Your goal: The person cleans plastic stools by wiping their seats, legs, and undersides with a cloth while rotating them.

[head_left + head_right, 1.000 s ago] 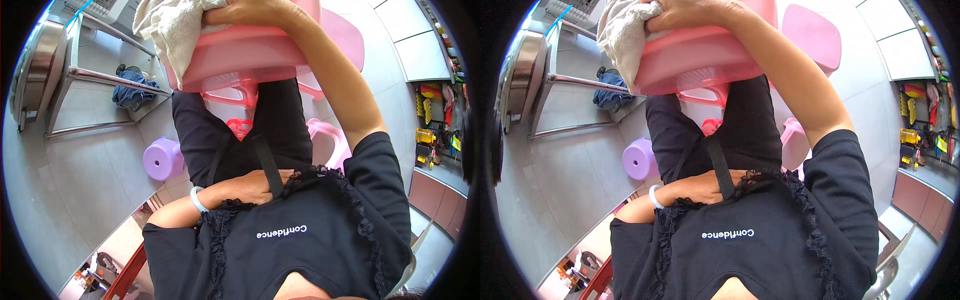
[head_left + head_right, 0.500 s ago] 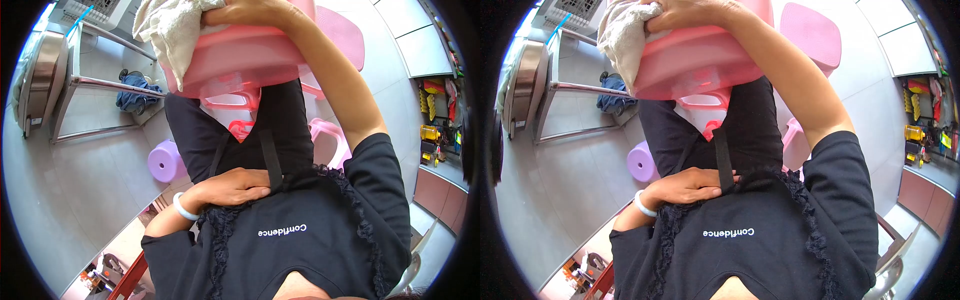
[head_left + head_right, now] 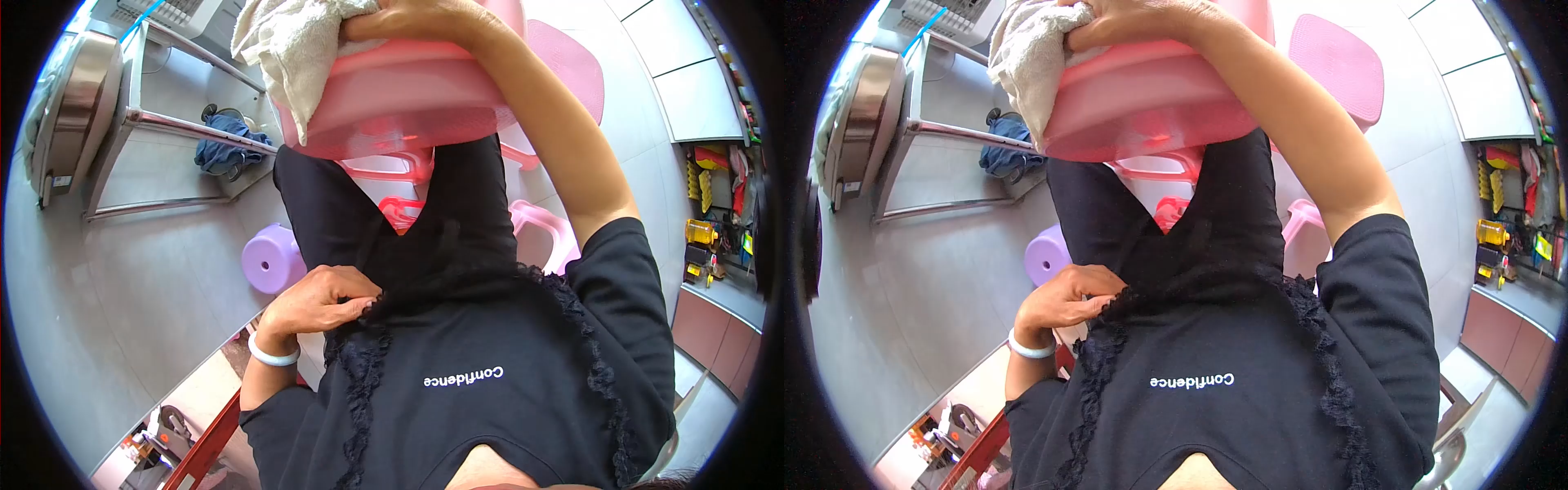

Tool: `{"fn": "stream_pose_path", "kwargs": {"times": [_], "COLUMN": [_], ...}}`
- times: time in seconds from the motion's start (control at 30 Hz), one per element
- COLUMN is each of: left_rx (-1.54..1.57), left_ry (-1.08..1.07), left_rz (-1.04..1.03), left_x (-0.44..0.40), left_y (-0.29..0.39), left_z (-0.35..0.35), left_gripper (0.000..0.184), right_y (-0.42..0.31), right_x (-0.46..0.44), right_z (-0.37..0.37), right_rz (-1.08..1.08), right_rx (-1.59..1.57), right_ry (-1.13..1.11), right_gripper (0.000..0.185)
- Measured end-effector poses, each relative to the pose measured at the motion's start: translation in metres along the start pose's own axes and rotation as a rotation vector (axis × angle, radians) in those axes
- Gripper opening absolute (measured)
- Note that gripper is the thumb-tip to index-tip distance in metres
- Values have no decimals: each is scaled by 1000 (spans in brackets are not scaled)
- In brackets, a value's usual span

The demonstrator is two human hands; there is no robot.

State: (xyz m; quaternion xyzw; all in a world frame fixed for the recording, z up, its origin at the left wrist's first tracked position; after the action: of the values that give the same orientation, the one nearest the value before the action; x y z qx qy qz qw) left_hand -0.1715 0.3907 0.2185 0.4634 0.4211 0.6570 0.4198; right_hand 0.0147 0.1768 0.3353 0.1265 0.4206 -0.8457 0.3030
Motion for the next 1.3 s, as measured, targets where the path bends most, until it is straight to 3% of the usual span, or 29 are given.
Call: {"fn": "stream_pose_path", "kwargs": {"times": [0.1,0.13,0.27,0.47,0.57,0.7,0.83,0.87,0.97,1.17,1.27,1.3], "left_rx": [77,59,147,179,184,448,591,754,892,707,766,678], "left_ry": [76,96,428,978,1120,1189,1188,1150,1048,1182,1176,1182], "left_rz": [105,232,287,-12,-144,-274,-251,-364,-314,-260,-279,-292], "left_x": [3,6,21,35,24,-10,-58,-73,-87,-95,-98,-96], "left_y": [-13,-20,-45,-5,24,6,-36,-47,-37,-75,-77,-75], "left_z": [13,21,74,161,178,193,203,208,213,245,249,251], "left_gripper": [25,26,26,25,30,34,43,44,45,44,44,45], "right_y": [-2,-2,1,5,5,6,7,6,8,6,22,13], "right_x": [-1,-1,-1,1,2,3,3,4,6,3,0,-13], "right_z": [-1,-1,0,-1,1,-1,0,1,4,9,34,48], "right_rz": [-10,-22,-66,-179,-170,-271,-302,-305,-311,-301,-347,-306], "right_rx": [39,46,65,145,170,206,198,208,212,188,-309,-267], "right_ry": [1,-2,-8,-38,-34,6,7,11,31,67,361,387], "right_gripper": [49,49,50,53,55,45,45,45,45,43,48,48]}}
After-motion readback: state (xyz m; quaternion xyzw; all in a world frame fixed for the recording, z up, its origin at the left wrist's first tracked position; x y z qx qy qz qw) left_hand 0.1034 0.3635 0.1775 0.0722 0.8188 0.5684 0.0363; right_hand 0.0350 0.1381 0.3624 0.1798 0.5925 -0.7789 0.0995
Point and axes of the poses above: each hand's wrist, its own x-axis away from the middle knuckle, its own z-axis out of the back of the hand, y = z × x, the point moved 8 cm from there along -x, towards the middle knuckle
